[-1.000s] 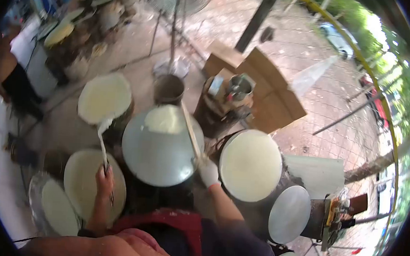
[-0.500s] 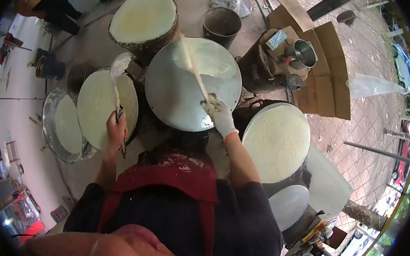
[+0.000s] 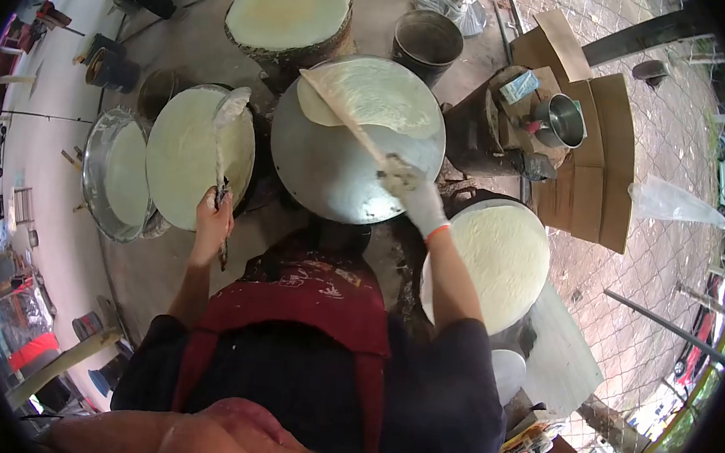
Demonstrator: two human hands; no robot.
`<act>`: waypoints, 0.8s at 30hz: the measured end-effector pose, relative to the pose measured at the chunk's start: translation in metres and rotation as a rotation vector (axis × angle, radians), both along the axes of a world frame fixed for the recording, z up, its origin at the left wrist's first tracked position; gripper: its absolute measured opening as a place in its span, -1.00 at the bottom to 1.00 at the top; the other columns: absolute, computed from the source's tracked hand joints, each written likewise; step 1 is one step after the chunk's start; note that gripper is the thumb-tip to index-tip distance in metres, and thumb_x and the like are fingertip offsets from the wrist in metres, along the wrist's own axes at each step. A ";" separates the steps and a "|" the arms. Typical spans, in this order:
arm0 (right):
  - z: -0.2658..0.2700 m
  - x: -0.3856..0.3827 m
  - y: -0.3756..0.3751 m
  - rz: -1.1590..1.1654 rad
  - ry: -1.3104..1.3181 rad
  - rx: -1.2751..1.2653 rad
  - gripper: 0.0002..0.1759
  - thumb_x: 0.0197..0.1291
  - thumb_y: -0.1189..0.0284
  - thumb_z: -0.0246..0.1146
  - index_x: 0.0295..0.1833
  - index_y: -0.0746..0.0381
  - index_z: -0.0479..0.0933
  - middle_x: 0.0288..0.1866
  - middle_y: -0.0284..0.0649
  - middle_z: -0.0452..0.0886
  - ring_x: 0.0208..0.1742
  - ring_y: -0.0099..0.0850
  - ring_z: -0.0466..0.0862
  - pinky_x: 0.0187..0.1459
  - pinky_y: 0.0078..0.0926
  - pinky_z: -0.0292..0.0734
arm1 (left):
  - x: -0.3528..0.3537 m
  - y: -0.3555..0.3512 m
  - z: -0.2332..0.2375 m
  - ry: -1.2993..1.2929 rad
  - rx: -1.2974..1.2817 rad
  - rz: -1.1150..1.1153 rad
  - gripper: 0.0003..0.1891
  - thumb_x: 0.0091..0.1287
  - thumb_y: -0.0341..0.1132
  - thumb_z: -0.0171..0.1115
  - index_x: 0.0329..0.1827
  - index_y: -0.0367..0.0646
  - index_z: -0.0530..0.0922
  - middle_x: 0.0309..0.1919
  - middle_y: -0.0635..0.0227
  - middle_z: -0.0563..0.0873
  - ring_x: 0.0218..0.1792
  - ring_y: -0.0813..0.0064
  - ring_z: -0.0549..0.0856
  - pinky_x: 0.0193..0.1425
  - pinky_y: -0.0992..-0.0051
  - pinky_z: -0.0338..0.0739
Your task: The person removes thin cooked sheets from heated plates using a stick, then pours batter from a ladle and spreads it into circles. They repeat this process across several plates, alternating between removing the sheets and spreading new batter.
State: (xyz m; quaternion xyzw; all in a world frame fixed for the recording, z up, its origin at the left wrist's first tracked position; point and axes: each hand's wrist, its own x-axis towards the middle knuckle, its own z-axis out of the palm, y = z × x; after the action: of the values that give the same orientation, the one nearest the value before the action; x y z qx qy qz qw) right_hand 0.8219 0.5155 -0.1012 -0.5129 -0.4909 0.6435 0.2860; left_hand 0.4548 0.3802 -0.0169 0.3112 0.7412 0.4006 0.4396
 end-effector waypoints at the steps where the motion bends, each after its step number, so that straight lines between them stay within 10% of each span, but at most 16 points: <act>1: 0.020 0.016 0.012 0.125 -0.231 0.086 -0.56 0.29 0.56 0.21 0.28 0.37 0.43 -0.13 -0.23 0.70 -0.13 -0.64 0.62 -0.13 -0.77 0.49 | 0.000 -0.001 -0.001 0.013 -0.014 0.005 -0.83 0.49 -0.33 0.06 -0.30 -0.16 0.38 -0.71 0.58 0.32 -0.79 0.77 0.29 -0.75 0.65 0.18; 3: -0.029 0.044 0.034 -0.163 0.060 -0.065 -0.62 0.29 0.62 0.16 0.23 0.35 0.48 -0.09 -0.25 0.70 -0.19 -0.66 0.60 -0.19 -0.77 0.49 | -0.001 -0.008 -0.006 0.031 -0.038 0.031 -0.83 0.49 -0.31 0.05 -0.29 -0.16 0.38 -0.72 0.58 0.31 -0.80 0.76 0.29 -0.76 0.65 0.17; 7: -0.019 0.011 0.034 0.132 0.247 -0.276 -0.70 0.25 0.69 0.15 0.10 0.42 0.49 -0.09 -0.27 0.65 -0.24 -0.64 0.58 -0.25 -0.76 0.49 | -0.003 -0.014 -0.013 0.055 -0.053 0.038 -0.84 0.49 -0.32 0.04 -0.28 -0.17 0.39 -0.72 0.58 0.32 -0.80 0.76 0.30 -0.75 0.64 0.18; 14: -0.020 0.040 0.062 0.146 0.075 0.030 -0.65 0.29 0.57 0.20 0.17 0.41 0.48 -0.14 -0.19 0.62 -0.34 -0.61 0.53 -0.31 -0.73 0.47 | -0.013 -0.016 -0.026 0.102 -0.093 0.039 -0.83 0.46 -0.32 0.05 -0.33 -0.14 0.41 -0.67 0.58 0.38 -0.75 0.79 0.32 -0.72 0.63 0.16; 24: -0.025 0.066 0.044 0.175 0.184 -0.157 -0.56 0.26 0.59 0.26 0.25 0.45 0.44 -0.03 -0.26 0.62 -0.07 -0.59 0.58 -0.11 -0.75 0.50 | -0.019 0.062 -0.066 0.760 -0.089 -0.347 -0.80 0.36 -0.30 0.12 -0.19 -0.30 0.45 -0.38 -0.12 0.66 -0.29 -0.16 0.65 -0.21 0.06 0.54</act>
State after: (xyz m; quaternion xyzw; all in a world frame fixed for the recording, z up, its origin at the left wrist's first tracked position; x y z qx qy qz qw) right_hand 0.8880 0.5593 -0.1265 -0.4279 -0.4533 0.7468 0.2316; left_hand 0.4355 0.4419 -0.0825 0.5377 0.8039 0.1448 0.2090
